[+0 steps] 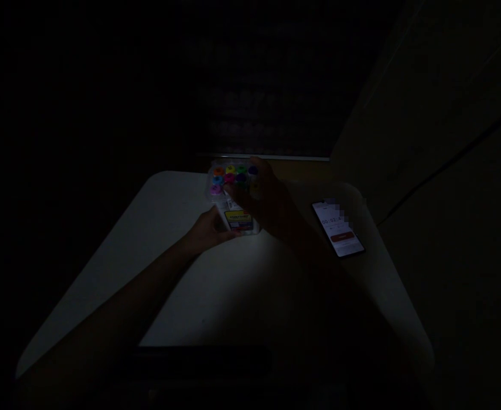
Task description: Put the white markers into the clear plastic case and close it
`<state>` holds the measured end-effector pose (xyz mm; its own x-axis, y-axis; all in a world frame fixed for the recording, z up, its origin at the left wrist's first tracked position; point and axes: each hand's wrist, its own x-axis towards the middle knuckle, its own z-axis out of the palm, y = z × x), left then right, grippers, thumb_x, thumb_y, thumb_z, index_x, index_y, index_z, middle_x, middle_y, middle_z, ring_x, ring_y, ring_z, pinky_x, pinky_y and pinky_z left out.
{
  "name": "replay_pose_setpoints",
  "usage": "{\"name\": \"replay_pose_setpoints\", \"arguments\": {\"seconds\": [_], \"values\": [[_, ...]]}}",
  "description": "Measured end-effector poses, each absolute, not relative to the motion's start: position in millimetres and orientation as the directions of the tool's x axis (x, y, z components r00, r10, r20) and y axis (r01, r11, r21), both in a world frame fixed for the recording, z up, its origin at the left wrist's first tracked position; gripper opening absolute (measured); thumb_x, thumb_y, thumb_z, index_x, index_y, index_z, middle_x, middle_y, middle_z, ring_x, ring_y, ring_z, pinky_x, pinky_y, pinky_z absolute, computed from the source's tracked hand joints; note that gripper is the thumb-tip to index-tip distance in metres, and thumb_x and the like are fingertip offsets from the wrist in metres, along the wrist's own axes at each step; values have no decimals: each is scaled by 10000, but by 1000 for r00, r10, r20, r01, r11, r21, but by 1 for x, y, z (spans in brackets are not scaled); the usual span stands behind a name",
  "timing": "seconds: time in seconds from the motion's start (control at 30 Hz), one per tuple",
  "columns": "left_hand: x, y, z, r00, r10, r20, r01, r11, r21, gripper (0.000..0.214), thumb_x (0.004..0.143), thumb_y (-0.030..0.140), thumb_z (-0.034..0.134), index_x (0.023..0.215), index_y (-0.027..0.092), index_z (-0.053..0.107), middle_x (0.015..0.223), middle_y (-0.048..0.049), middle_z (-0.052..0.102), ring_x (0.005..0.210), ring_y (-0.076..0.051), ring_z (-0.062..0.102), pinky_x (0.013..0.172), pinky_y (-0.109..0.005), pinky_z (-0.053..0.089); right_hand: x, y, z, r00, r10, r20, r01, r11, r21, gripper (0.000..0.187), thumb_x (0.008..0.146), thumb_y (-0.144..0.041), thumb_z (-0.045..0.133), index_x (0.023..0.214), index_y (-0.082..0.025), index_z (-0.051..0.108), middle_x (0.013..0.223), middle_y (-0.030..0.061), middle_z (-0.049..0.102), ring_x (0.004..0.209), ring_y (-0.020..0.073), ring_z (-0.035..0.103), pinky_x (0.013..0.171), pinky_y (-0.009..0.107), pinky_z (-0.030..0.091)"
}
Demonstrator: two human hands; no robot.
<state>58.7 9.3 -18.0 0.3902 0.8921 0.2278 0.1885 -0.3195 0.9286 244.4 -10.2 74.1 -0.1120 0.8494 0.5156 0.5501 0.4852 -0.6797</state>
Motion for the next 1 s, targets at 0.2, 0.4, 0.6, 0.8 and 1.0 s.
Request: {"name": "replay_pose_setpoints", "arguments": {"seconds": [0.2,0.4,0.6,0.8,1.0], "values": [[56,12,-24,376,901,215,212,-310,927,679,597,435,817,1139,163,512,1169,-138,650,1039,-304,647,917,-456,518,244,-11,75,-143,856,497,556,485,-675,654,764,-627,598,1262,-220,486,1240,101,598,1105,252,604,914,409,527],[54,15,-27,386,900,202,275,-321,906,631,577,415,828,1074,158,536,1092,-132,672,996,-304,659,876,-456,535,244,-13,77,-138,878,459,550,453,-702,704,763,-644,587,1292,-197,462,1261,111,588,1159,266,577,962,411,501],[57,12,-26,399,898,185,177,-273,946,640,604,398,814,1110,148,512,1147,-144,655,1021,-297,659,893,-464,538,243,-19,84,-139,902,410,554,414,-723,669,772,-600,609,1295,-209,463,1291,96,571,1184,271,561,1000,421,478],[60,9,-19,409,889,205,106,-269,957,607,609,324,814,1100,145,505,1177,-145,656,1047,-286,658,927,-456,533,244,-14,79,-136,878,460,545,454,-705,672,757,-624,608,1277,-221,471,1265,90,585,1168,267,573,985,413,490],[60,11,-22,423,883,202,50,-246,968,651,585,332,835,1110,151,494,1205,-140,645,1058,-281,656,938,-455,530,245,-11,75,-173,840,514,540,517,-664,681,780,-632,579,1302,-214,447,1291,89,569,1191,255,557,996,406,482]]}}
